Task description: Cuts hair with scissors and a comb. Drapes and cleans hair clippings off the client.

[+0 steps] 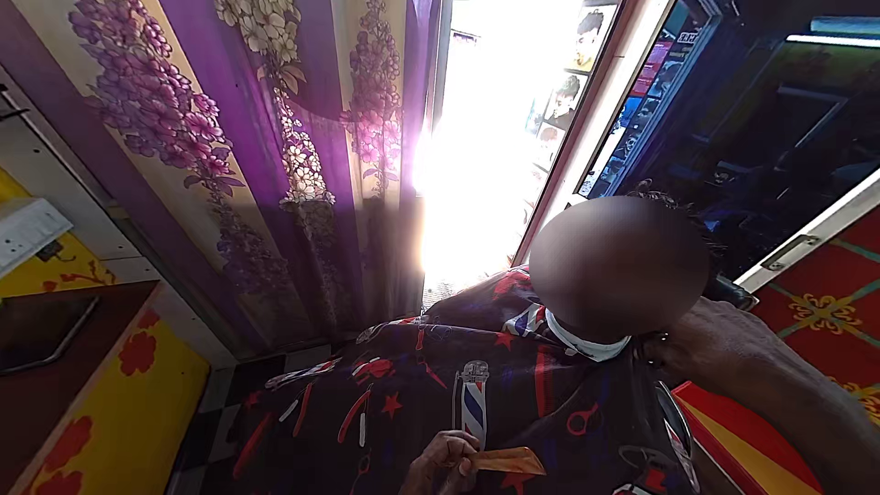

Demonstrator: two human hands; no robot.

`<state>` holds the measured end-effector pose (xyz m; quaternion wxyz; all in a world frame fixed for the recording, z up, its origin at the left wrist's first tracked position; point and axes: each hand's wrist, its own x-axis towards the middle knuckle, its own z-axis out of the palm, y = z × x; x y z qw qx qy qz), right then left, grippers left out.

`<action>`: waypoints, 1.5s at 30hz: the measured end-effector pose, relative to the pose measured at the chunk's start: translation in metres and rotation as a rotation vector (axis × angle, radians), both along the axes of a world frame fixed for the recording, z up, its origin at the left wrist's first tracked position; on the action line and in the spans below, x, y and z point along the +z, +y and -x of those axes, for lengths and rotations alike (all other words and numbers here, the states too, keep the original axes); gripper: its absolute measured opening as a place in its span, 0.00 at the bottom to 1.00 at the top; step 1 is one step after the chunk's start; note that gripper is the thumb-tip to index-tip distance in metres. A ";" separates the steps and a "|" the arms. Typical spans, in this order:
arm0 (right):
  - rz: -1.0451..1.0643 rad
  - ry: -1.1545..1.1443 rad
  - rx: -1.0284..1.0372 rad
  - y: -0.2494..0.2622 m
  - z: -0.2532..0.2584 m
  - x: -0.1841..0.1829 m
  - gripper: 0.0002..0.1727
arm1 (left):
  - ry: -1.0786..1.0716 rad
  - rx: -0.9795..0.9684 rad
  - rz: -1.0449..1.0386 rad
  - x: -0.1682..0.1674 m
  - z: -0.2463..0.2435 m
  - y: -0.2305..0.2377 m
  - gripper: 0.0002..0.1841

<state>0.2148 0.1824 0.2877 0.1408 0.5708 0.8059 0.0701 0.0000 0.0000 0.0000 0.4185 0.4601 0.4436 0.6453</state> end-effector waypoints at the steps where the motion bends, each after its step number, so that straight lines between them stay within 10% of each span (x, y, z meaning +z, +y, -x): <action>1: 0.003 -0.015 -0.004 0.000 0.001 0.001 0.10 | -0.006 0.002 0.003 0.001 0.001 -0.001 0.06; 45: -0.344 -0.048 0.099 -0.007 -0.012 -0.026 0.13 | -0.033 -0.047 0.061 -0.019 0.006 -0.007 0.08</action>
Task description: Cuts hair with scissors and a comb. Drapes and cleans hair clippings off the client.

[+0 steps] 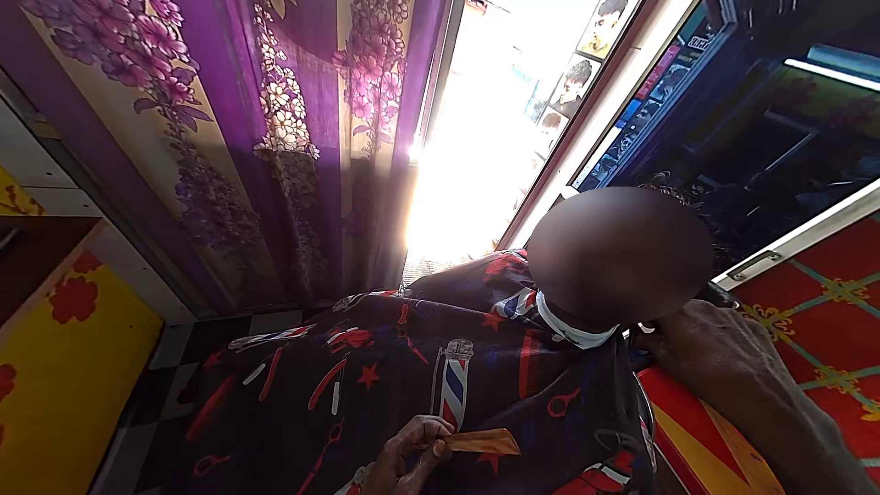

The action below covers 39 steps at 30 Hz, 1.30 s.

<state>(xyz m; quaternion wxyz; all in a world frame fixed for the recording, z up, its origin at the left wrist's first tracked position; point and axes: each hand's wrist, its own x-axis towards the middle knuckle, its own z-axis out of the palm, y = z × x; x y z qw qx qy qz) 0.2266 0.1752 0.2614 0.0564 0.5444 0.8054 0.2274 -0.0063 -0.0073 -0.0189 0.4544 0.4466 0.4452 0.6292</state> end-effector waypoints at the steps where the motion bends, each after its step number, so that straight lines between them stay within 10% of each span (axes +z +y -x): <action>1: -0.004 -0.003 -0.015 -0.001 0.001 -0.002 0.12 | -0.002 -0.001 0.004 0.000 0.000 0.000 0.08; 39: -0.276 0.092 0.064 -0.013 -0.007 -0.066 0.18 | 0.026 -0.013 0.036 0.001 0.003 -0.004 0.08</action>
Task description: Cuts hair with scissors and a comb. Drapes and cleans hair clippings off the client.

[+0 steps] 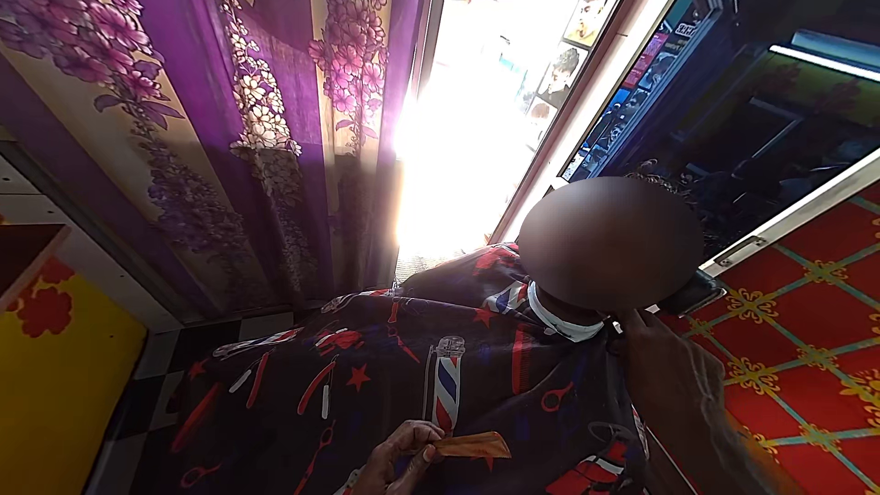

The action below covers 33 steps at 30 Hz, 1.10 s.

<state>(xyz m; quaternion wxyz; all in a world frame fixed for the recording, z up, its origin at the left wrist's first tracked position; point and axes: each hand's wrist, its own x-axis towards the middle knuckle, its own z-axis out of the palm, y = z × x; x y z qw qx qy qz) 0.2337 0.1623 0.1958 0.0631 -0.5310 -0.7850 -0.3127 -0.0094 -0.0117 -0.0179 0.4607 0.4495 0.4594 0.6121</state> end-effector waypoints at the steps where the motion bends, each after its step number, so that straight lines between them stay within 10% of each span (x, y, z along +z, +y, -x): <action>1: 0.011 -0.011 -0.003 0.000 0.001 -0.001 0.20 | -0.002 0.001 0.002 0.000 0.000 0.000 0.08; 20: 0.088 -0.082 -0.016 -0.012 0.016 -0.003 0.13 | 0.051 0.038 0.009 -0.010 -0.007 -0.008 0.07; 30: 0.826 0.396 0.304 -0.056 -0.087 -0.034 0.18 | 0.125 0.215 -0.035 0.003 -0.051 0.013 0.07; 33: 0.649 0.604 0.513 -0.090 -0.100 -0.063 0.11 | 0.316 0.198 -0.106 0.043 -0.080 0.016 0.08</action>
